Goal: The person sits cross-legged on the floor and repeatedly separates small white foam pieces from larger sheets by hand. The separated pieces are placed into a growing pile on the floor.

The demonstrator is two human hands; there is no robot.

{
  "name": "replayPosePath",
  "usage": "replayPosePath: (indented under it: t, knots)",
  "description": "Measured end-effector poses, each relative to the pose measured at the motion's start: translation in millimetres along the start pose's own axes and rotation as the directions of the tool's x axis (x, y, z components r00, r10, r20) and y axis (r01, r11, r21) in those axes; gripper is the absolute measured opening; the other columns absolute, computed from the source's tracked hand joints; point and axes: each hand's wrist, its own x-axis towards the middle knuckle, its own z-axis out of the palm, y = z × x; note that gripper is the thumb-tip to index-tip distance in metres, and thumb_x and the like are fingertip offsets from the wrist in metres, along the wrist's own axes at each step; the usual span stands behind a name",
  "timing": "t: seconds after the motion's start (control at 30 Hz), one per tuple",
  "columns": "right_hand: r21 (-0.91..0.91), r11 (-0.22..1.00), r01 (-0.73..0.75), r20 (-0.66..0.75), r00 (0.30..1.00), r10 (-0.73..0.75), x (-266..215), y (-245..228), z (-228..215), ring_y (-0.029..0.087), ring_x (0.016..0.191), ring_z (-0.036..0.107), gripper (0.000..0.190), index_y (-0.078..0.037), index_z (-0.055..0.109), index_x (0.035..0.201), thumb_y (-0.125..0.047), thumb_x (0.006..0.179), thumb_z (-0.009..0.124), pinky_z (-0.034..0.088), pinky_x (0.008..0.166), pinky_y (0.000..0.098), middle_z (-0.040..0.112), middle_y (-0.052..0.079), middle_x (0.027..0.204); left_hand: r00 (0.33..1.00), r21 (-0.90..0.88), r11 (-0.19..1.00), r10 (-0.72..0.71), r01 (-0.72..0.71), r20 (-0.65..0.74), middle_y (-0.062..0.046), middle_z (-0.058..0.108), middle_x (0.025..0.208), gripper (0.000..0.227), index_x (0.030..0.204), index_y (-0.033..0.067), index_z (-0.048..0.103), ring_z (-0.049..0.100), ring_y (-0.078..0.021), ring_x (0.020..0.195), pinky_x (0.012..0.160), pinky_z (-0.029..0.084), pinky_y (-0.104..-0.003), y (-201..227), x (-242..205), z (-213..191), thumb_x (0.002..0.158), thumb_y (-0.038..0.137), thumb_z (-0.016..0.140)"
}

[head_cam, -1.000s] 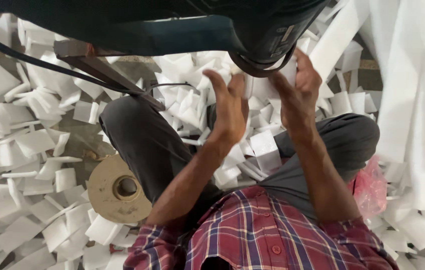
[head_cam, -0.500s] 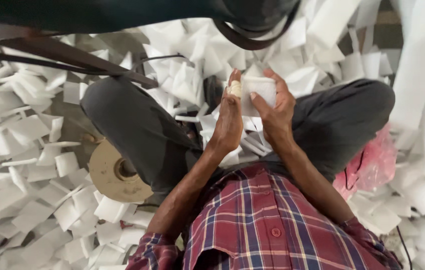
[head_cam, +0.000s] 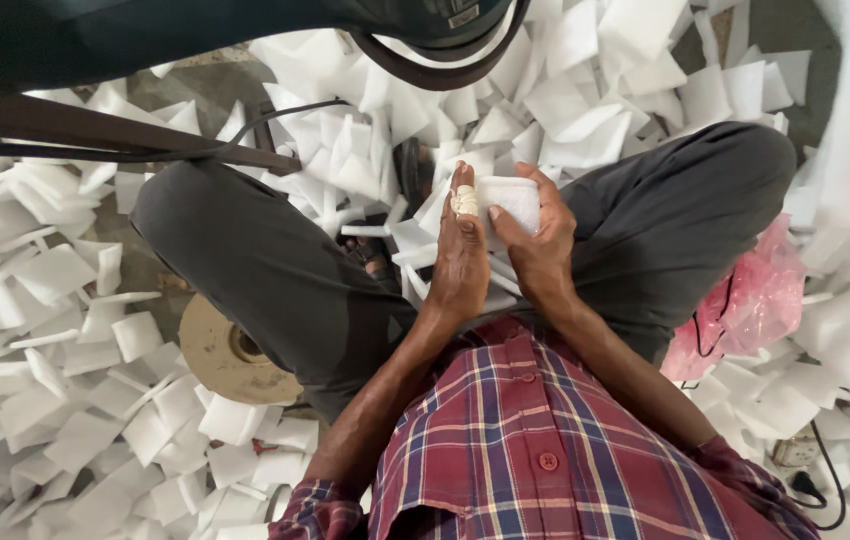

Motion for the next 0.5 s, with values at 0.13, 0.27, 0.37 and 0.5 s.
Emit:
replayPosePath:
  t: [0.13, 0.27, 0.37, 0.5]
  knots:
    - [-0.051, 0.999, 0.0, -0.034, 0.999, -0.002, -1.0, -2.2, 1.9, 0.012, 0.095, 0.067, 0.058, 0.005, 0.05, 0.144, -0.007, 0.091, 0.07, 0.057, 0.082, 0.0257, 0.07, 0.01, 0.111, 1.0, 0.028, 1.0, 0.011, -0.011, -0.002, -0.026, 0.011, 0.173, 0.09, 0.164, -0.0037, 0.012, 0.009, -0.0411, 0.163, 0.133, 0.012, -0.049, 1.9, 0.3, 3.2, 0.107, 0.066, 0.006]
    - [0.08, 0.994, -0.07, -0.011, 0.997, 0.071, -4.6, -16.9, -7.3, 0.014, 0.095, 0.068, 0.056, 0.005, 0.047, 0.146, -0.006, 0.094, 0.065, 0.058, 0.081, 0.0267, 0.07, 0.012, 0.112, 0.998, -0.067, 0.998, -0.003, 0.007, 0.057, -0.021, 0.005, 0.176, 0.096, 0.165, -0.0006, 0.006, 0.003, -0.0367, 0.165, 0.134, 0.006, -0.048, 18.7, 2.3, 2.1, 0.103, 0.073, 0.002]
    - [0.307, 0.945, -0.112, 0.061, 0.993, 0.098, -8.9, -34.6, -22.1, 0.016, 0.103, 0.066, 0.055, 0.005, 0.043, 0.15, -0.004, 0.098, 0.058, 0.056, 0.089, 0.0281, 0.065, 0.014, 0.122, 0.992, -0.246, 0.967, -0.031, 0.06, 0.12, -0.015, -0.003, 0.178, 0.108, 0.167, 0.0044, -0.002, -0.004, -0.0322, 0.166, 0.134, 0.0, -0.046, 41.0, 1.2, -2.8, 0.093, 0.083, 0.0]
    - [0.404, 0.907, -0.117, 0.117, 0.99, 0.075, -20.2, -57.9, -36.3, 0.016, 0.117, 0.062, 0.057, 0.004, 0.042, 0.155, -0.003, 0.1, 0.052, 0.05, 0.101, 0.0282, 0.061, 0.015, 0.135, 0.985, -0.386, 0.918, -0.022, 0.086, 0.169, -0.011, -0.006, 0.18, 0.12, 0.169, 0.0096, -0.007, -0.001, -0.031, 0.168, 0.136, 0.003, -0.047, 71.2, -7.9, -8.5, 0.083, 0.092, 0.001]
